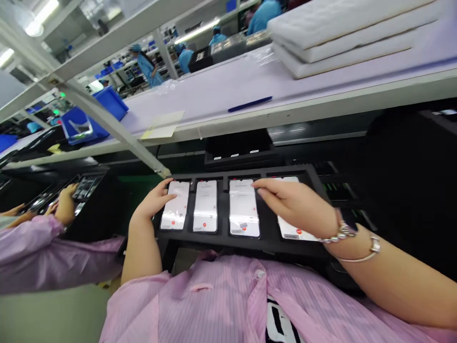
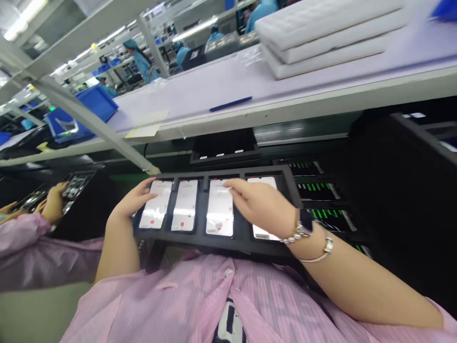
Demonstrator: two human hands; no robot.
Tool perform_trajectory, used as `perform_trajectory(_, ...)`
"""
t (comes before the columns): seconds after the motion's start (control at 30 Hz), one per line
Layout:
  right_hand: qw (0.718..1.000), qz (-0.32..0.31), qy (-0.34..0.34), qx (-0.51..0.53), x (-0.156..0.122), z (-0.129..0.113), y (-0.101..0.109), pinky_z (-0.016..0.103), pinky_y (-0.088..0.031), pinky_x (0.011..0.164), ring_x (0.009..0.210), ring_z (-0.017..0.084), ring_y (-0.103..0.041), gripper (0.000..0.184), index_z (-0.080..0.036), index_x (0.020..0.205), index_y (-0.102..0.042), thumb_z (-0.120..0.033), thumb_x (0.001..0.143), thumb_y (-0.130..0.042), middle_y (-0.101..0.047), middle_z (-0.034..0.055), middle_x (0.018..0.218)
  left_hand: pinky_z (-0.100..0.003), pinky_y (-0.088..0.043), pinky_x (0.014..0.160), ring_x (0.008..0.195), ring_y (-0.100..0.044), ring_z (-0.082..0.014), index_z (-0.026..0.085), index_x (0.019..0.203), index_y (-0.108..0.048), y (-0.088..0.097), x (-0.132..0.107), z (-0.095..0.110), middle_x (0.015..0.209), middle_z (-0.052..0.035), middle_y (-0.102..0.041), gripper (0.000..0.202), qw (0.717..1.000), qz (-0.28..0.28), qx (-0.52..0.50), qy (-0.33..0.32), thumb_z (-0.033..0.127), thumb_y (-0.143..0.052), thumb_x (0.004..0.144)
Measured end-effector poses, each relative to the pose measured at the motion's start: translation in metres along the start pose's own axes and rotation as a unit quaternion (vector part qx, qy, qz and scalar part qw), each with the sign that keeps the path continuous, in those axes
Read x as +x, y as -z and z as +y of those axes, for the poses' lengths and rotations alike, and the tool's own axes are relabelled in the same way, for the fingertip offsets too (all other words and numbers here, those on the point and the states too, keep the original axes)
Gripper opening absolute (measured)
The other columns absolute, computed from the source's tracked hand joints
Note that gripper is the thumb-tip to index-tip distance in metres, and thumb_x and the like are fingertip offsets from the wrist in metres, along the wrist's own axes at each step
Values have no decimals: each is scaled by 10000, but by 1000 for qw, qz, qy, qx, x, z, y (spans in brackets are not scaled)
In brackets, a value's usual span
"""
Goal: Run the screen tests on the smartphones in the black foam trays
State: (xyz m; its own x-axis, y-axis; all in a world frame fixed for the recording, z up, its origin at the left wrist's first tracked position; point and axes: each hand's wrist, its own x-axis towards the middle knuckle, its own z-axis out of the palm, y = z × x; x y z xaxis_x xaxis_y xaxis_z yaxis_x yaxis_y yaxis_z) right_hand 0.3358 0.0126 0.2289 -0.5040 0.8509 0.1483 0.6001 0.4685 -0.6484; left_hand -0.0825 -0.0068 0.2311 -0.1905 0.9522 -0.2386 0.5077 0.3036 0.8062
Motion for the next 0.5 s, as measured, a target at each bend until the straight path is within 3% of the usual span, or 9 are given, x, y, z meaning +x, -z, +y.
perform_trajectory(0.13,993,112,-4,21,-15,7,9,374,-559,744,751,238,-720,323,-238,1219,-720,-359,1024,-492,-759,70,884,-381,-600,806,869,-740,-262,160,1482,-585,-9,1,-14,955,-87,-774,743,996,79,39,-20,496,-781,850)
perform_trajectory(0.2,988,152,-13,6,-30,4,15,381,-537,691,689,234,-693,319,-244,1220,-712,-383,1031,-495,-742,71,848,-439,-589,947,1055,-733,-304,139,1493,-564,-16,-8,-20,1156,-148,-766,728,990,125,43,-54,536,-718,903)
perform_trajectory(0.27,983,180,-23,-28,-49,-1,19,403,-522,665,723,264,-705,324,-264,1241,-698,-407,1048,-481,-747,85,882,-492,-528,1095,1304,-640,-344,142,1499,-548,-29,-28,-23,1412,-200,-666,711,976,166,81,-118,556,-676,937)
perform_trajectory(0.33,984,173,-10,-44,-68,-6,17,438,-545,697,819,301,-732,303,-298,1246,-679,-399,1062,-460,-757,89,950,-554,-393,1236,1499,-469,-364,176,1465,-583,-50,-56,-22,1564,-194,-549,648,945,190,172,-203,566,-663,954)
perform_trajectory(0.4,989,135,46,-26,-81,-8,7,457,-590,763,897,303,-746,259,-310,1218,-659,-366,1060,-462,-763,76,1016,-604,-252,1307,1574,-357,-364,217,1387,-644,-75,-84,-20,1598,-158,-520,536,902,180,264,-290,560,-645,974)
perform_trajectory(0.5,987,89,136,-11,-87,-6,-20,464,-632,891,1025,293,-750,235,-244,1219,-639,-305,1047,-491,-754,95,1138,-603,-260,1305,1574,-355,-352,252,1282,-704,-111,-109,-17,1566,-117,-557,418,853,151,321,-383,545,-615,997)
